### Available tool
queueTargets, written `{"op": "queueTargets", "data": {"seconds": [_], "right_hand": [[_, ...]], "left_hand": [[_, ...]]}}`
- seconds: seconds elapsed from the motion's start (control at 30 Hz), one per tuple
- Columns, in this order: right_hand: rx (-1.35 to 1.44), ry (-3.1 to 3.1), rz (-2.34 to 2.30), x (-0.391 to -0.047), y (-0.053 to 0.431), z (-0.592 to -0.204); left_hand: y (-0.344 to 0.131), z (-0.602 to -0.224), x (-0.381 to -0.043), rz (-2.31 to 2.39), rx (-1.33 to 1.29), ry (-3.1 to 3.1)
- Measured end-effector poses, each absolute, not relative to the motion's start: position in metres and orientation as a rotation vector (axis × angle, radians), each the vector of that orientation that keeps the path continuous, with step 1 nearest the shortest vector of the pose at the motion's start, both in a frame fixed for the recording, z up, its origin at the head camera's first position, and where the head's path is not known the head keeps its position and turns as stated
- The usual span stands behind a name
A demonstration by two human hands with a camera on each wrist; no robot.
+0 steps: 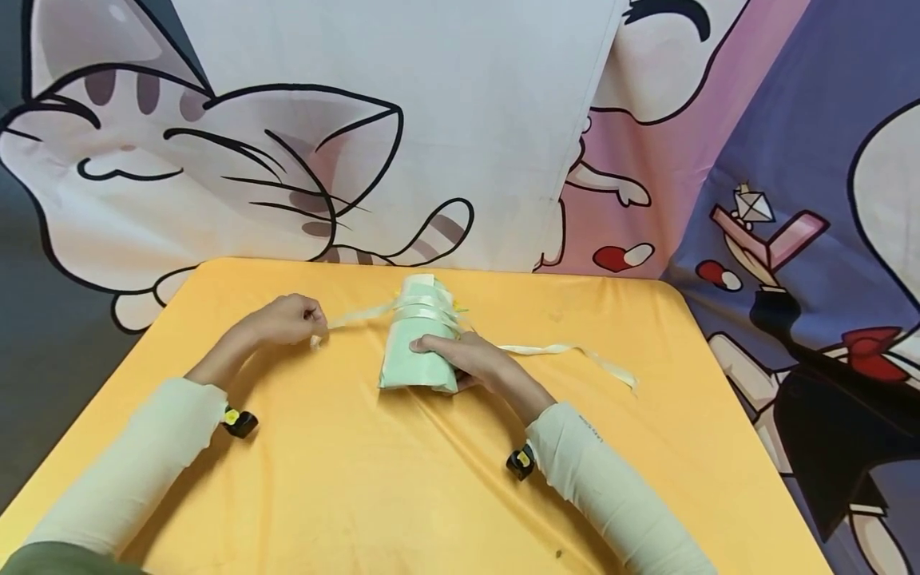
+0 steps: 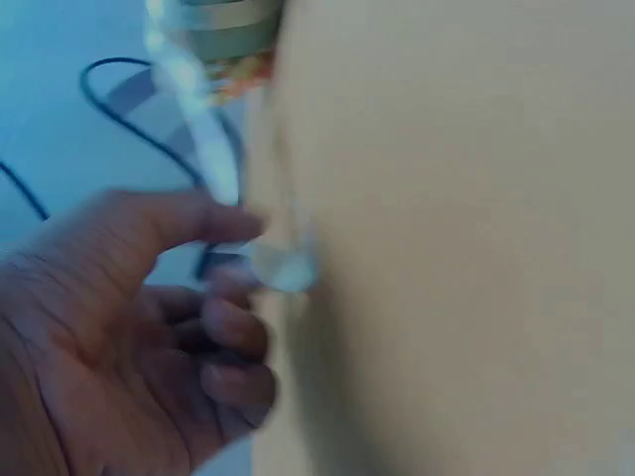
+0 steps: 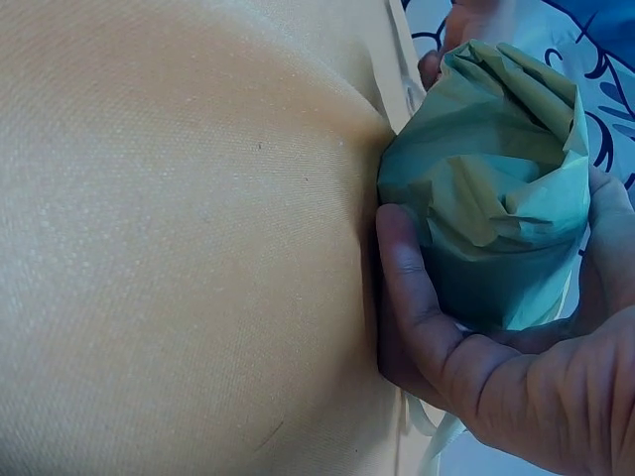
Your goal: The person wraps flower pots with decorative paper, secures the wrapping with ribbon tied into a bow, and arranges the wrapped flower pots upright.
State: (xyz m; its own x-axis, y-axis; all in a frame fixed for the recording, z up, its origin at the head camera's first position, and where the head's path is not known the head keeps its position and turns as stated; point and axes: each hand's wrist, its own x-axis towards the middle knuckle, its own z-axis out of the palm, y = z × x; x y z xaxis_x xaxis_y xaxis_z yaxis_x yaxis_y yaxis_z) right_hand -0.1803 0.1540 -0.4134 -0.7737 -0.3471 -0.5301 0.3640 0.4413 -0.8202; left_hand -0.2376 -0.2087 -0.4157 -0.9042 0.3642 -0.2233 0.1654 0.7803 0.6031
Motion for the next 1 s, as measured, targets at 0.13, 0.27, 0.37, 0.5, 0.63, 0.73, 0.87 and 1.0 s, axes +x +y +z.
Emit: {"op": "queueTargets", "data": {"seconds": [0.13, 0.27, 0.37, 0.5, 0.63, 0.73, 0.87, 1.0], "right_hand": [[0.016, 2.037, -1.376, -0.180, 0.154, -0.412], [0.018, 2.038, -1.379, -0.180, 0.155, -0.413], [0.012, 2.032, -1.387, -0.180, 0.154, -0.415], [0.011, 2.027, -1.394, -0.180, 0.152, -0.416], [0.004, 2.025, -1.394, -0.180, 0.152, -0.416], [-0.011, 2.022, -1.396, -0.180, 0.153, -0.415], [-0.027, 2.015, -1.402, -0.180, 0.154, -0.415], [-0.027, 2.011, -1.402, -0.180, 0.154, -0.415]], "left_hand": [[-0.185, -0.409, -0.244, 0.960, 0.453, 2.593], [-0.151, -0.419, -0.247, 1.093, 0.612, 2.581], [-0.135, -0.426, -0.246, 1.116, 0.687, 2.591], [-0.131, -0.430, -0.242, 1.159, 0.680, 2.638], [-0.146, -0.427, -0.240, 1.202, 0.613, 2.679], [-0.161, -0.424, -0.238, 1.198, 0.587, 2.693], [-0.180, -0.426, -0.238, 1.141, 0.566, 2.704], [-0.190, -0.430, -0.236, 1.044, 0.564, 2.682]]}}
